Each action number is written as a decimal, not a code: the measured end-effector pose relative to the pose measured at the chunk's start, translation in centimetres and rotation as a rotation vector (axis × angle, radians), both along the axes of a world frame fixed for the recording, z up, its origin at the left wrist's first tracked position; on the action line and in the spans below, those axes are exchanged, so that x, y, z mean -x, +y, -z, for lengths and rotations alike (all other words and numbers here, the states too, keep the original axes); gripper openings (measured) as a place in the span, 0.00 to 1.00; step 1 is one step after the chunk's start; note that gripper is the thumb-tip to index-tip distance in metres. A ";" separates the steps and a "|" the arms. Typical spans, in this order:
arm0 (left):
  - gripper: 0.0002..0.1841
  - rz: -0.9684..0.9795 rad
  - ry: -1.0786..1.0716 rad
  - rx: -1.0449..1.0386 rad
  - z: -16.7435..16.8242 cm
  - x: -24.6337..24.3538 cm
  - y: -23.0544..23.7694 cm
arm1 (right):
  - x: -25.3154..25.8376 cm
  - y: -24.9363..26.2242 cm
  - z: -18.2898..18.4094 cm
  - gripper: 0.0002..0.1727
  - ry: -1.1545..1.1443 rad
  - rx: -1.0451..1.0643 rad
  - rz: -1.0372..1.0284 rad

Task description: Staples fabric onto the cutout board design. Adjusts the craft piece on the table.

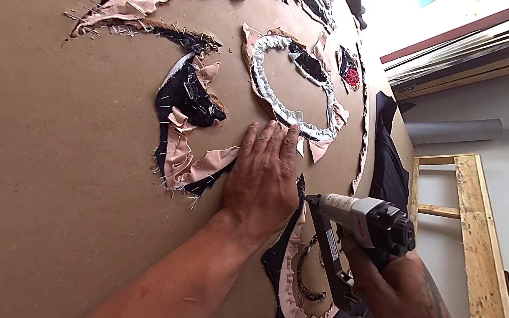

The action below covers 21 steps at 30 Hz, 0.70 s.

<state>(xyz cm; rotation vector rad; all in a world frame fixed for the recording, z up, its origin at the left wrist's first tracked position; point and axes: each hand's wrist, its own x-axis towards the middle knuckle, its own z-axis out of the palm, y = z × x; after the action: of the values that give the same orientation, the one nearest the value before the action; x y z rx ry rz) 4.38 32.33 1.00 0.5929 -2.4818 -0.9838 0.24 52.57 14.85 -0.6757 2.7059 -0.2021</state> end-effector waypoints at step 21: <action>0.30 0.024 -0.025 -0.008 -0.1 0.0 -0.1 | -2.5 0.9 -0.8 0.16 -0.086 0.049 0.139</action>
<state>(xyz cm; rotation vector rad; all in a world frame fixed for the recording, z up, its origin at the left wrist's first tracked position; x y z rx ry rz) 4.33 32.22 1.10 0.5823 -2.5141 -1.0011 2.69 53.52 15.60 -0.4813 2.6734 -0.3249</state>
